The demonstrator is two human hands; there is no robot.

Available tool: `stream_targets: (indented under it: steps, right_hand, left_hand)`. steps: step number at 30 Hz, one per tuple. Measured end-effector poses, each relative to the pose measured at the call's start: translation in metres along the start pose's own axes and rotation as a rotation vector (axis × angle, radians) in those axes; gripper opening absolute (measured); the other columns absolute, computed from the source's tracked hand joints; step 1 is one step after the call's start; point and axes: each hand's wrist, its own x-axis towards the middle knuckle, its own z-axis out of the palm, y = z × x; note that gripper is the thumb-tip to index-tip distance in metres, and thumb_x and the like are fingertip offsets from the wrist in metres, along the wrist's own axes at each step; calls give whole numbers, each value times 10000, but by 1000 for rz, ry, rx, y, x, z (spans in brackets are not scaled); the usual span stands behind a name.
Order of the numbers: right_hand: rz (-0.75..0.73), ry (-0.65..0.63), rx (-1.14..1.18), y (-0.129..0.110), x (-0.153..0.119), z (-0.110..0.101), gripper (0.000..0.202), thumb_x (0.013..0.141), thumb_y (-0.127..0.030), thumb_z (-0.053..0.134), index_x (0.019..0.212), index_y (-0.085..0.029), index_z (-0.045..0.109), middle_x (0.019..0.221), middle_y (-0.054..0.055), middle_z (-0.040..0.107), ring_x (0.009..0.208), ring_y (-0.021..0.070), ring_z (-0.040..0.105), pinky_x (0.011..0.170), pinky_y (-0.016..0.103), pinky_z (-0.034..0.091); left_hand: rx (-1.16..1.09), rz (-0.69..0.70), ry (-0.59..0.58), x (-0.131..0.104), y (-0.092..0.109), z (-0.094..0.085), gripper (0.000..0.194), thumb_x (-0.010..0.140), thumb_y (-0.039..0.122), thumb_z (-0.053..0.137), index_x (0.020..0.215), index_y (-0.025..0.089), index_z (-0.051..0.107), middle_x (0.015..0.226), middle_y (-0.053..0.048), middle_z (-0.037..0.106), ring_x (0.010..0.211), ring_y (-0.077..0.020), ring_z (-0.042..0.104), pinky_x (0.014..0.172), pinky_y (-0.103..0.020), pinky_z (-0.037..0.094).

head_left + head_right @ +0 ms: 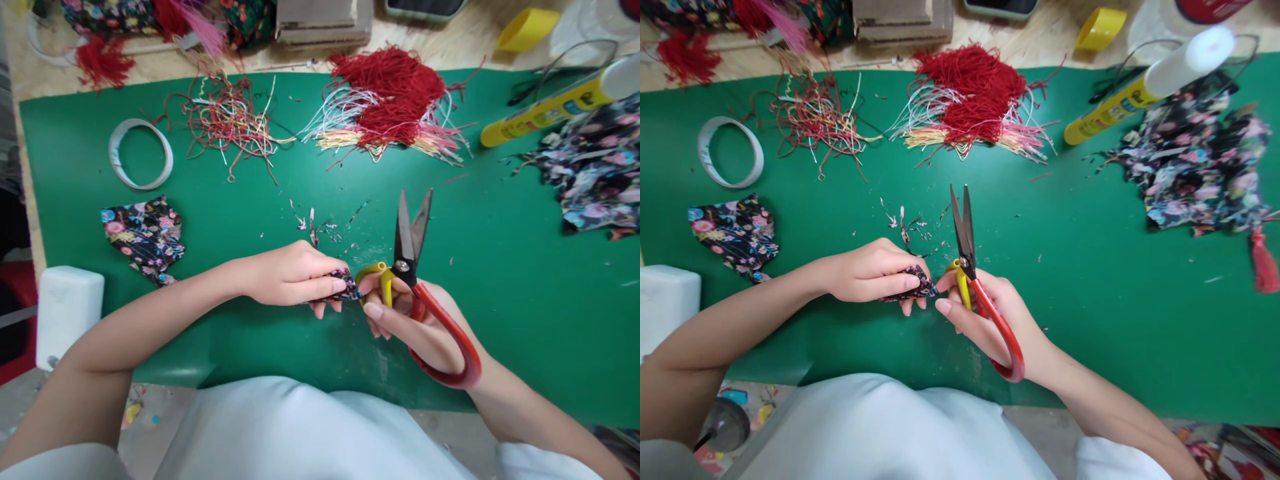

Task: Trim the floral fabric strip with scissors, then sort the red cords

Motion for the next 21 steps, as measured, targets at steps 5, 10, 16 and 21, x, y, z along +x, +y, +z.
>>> stream_targets:
  steps: [5,10,16,21]
  right_hand:
    - [-100,81,-84,2,1,7,156,867,-321,709,836,-215,599,559,-51,551,452,113,516,432,231,416]
    - [-190,139,-187,3,1,11,227,879,-262,652,681,-227,547,545,-47,538,442,103,496,432,234,404]
    - [-198,83,-254,2,1,12,255,898,-291,657,679,-241,536,523,-44,513,431,106,445,412,240,369]
    - [-202,18,-277,3,2,8,286,916,-342,668,683,-235,541,519,-55,479,441,97,405,424,235,339]
  left_hand:
    - [39,14,12,2,-1,4,306,1056,299,390,863,140,567,888,-101,794,650,-85,749,630,-141,524]
    - [60,28,-8,3,-1,7,308,1057,319,398,866,147,568,885,-84,780,645,-74,721,639,-144,505]
    - [244,78,32,4,-1,5,524,1079,444,270,739,167,556,665,-48,674,609,-97,584,626,-198,428]
    - [269,84,43,4,-2,6,579,1078,470,253,698,163,564,655,-63,681,592,-103,579,621,-217,412]
